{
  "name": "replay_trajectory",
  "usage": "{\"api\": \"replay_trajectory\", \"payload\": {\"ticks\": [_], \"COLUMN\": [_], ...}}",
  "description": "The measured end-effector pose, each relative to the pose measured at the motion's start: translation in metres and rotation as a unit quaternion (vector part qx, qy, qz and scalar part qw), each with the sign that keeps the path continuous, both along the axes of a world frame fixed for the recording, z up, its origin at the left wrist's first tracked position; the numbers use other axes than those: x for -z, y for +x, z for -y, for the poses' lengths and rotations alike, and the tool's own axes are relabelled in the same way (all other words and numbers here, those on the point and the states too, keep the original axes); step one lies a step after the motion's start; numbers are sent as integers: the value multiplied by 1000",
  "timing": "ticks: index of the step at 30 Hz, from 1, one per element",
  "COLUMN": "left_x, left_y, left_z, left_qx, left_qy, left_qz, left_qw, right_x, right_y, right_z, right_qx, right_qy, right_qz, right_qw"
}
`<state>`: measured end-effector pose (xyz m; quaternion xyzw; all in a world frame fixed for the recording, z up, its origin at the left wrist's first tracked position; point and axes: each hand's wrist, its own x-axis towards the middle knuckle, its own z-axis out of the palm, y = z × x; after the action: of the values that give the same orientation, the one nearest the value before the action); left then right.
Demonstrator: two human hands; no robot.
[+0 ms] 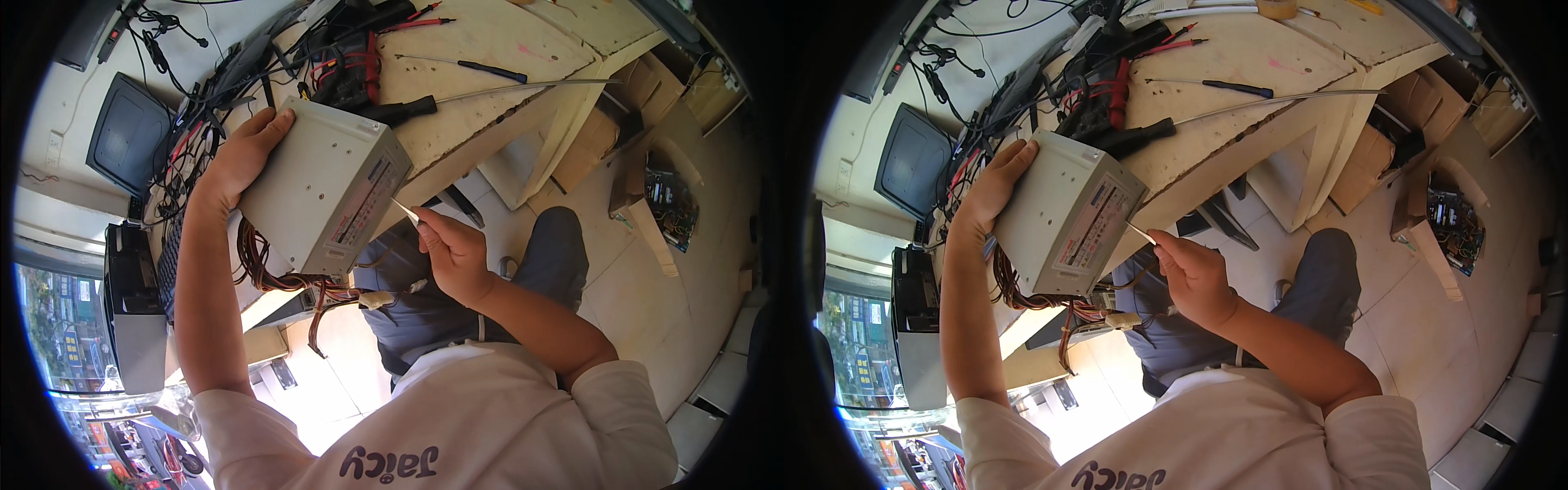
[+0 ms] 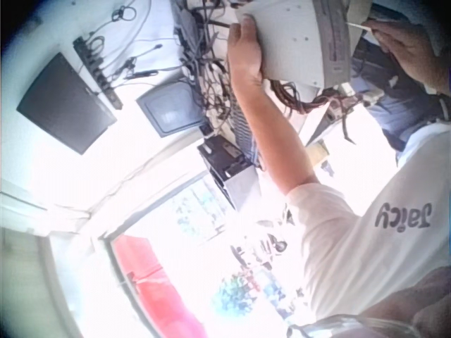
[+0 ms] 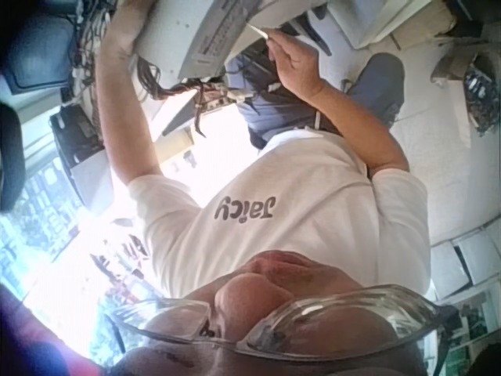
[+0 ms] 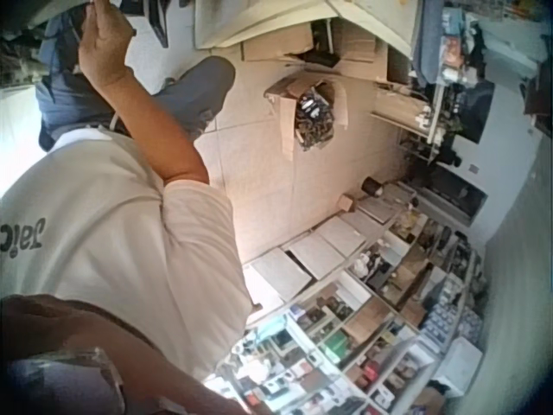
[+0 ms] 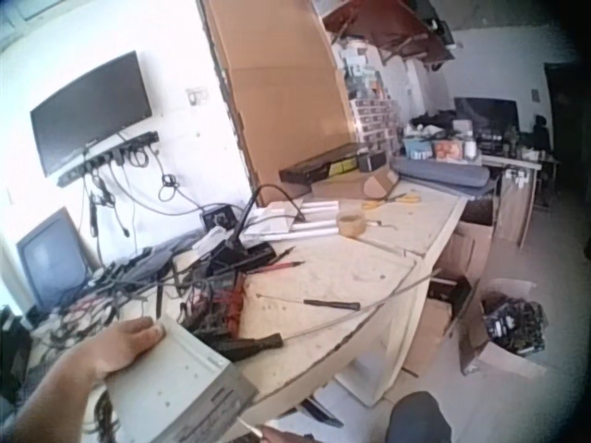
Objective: The person uses a screwdriver to remove screws from a metal electronic enclosure on a cluttered workbench. After removing the screws, the person opens the enclosure to reveal internal circuit boards and wiring, then holds the unit to inspect the interior.
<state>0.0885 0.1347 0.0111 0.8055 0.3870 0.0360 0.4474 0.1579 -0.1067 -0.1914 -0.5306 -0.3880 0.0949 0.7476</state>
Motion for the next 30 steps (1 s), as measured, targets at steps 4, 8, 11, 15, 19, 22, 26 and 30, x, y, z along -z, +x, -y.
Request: {"api": "replay_trajectory", "payload": {"ticks": [4,8,11,15,19,22,26,30], "left_x": [0,2,2,5,6,1,-14,-20], "left_y": [1,1,-1,0,0,-2,-1,3], "left_z": [0,-1,-3,-13,-4,0,11,15], "left_qx": [13,17,0,-15,0,28,35,51], "left_qy": [-13,-2,-18,-5,73,118,221,298], "left_qz": [9,20,36,34,26,-7,-36,-59], "left_qw": [1000,1000,999,999,997,993,974,951], "right_x": [-3,-2,-13,-25,-15,-14,-16,-13], "right_y": [4,15,17,15,19,21,17,9], "right_z": [2,-2,-3,-8,-7,1,4,3], "right_qx": [-112,-198,-219,-190,-176,-199,-205,-195], "right_qy": [-39,-9,-6,-28,-45,-56,-65,-64], "right_qz": [-189,-325,-327,-287,-301,-293,-278,-298], "right_qw": [975,925,919,939,936,933,936,932]}}
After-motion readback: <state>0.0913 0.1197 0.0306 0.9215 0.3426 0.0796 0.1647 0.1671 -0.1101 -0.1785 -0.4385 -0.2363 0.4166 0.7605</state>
